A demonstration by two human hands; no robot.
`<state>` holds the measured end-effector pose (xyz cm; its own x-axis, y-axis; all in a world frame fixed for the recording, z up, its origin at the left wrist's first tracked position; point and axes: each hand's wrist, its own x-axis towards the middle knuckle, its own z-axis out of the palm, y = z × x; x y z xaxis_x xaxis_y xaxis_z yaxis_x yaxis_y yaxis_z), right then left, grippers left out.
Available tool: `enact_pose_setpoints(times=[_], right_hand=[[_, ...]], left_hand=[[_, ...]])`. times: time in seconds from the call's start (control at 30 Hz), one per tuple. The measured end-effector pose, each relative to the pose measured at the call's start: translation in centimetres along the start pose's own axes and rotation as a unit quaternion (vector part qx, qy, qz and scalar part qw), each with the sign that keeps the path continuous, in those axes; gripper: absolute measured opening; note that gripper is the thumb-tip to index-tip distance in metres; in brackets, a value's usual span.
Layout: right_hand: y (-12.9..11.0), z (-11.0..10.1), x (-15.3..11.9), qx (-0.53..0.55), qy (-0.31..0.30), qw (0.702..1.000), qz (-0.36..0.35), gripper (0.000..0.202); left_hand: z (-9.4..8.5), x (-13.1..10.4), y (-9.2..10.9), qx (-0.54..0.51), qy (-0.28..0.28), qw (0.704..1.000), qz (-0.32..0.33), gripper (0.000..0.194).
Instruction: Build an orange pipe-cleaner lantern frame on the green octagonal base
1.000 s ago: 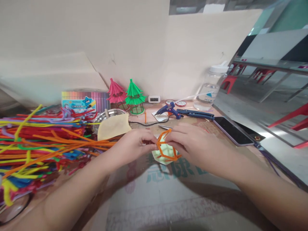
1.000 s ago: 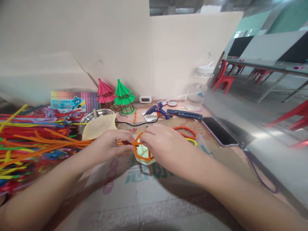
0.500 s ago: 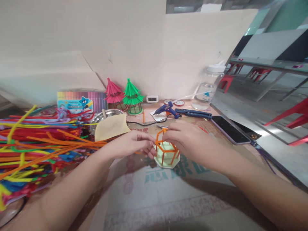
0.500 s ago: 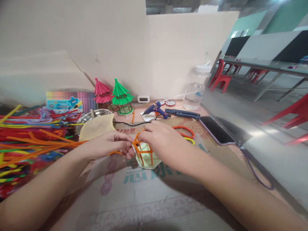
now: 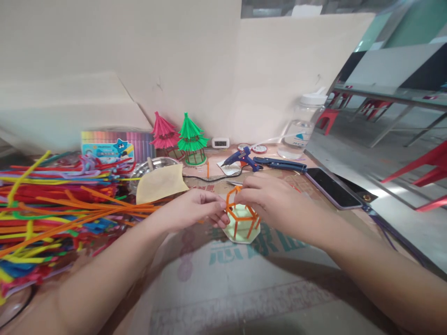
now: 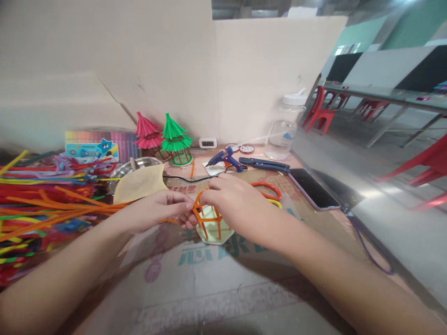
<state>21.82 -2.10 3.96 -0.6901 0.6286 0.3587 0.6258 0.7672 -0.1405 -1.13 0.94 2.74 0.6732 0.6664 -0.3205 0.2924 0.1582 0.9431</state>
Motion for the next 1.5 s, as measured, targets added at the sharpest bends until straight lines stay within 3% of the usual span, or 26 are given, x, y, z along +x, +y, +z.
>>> enact_pose_setpoints(times=[0.23,0.43,0.57,0.67,0.77,0.93,1.2,1.27,1.4,1.5], right_hand=[[1.3,-1.8,-0.1,0.015,0.017,1.000,0.014,0.017],[1.8,-2.2,-0.2,0.039,-0.010,0.999,0.027,0.014],[2.5,-3.1,-0.4,0.057,0.006,0.994,0.088,0.017],[3.1,-3.6,-0.5,0.102,-0.022,0.986,0.132,0.015],[3.6,-3.3,-0.5,0.139,-0.052,0.980,0.133,0.013],[3.9,-2.4,-0.4,0.111,-0.073,0.986,0.099,0.012],[4.2,-2.1,-0.6,0.104,-0.085,0.985,0.112,0.012],[4.1,-2.1,-0.6,0.109,-0.087,0.984,0.114,0.012],[3.7,-2.8,-0.7,0.136,-0.078,0.978,0.136,0.019],[3.8,-3.7,-0.7,0.151,-0.052,0.974,0.161,0.024]], left_hand=[[-0.5,-0.1,-0.3,0.008,-0.001,1.000,-0.010,0.033],[-0.7,-0.3,-0.2,0.018,0.001,1.000,-0.002,0.033],[-0.9,-0.2,-0.2,0.018,-0.002,1.000,-0.008,0.032],[-1.1,-0.1,-0.3,0.018,-0.003,1.000,-0.015,0.033],[-1.3,-0.1,-0.4,0.021,-0.003,1.000,-0.022,0.034],[-1.4,-0.1,-0.4,0.027,-0.007,1.000,-0.010,0.033],[-1.9,0.0,-1.2,0.003,-0.032,0.999,-0.031,0.040],[-2.1,0.2,-1.5,0.015,-0.012,0.999,-0.035,0.043],[-2.5,0.3,-1.2,0.091,0.120,0.989,0.012,0.036],[-2.9,0.0,-0.5,0.156,0.171,0.972,0.052,0.033]])
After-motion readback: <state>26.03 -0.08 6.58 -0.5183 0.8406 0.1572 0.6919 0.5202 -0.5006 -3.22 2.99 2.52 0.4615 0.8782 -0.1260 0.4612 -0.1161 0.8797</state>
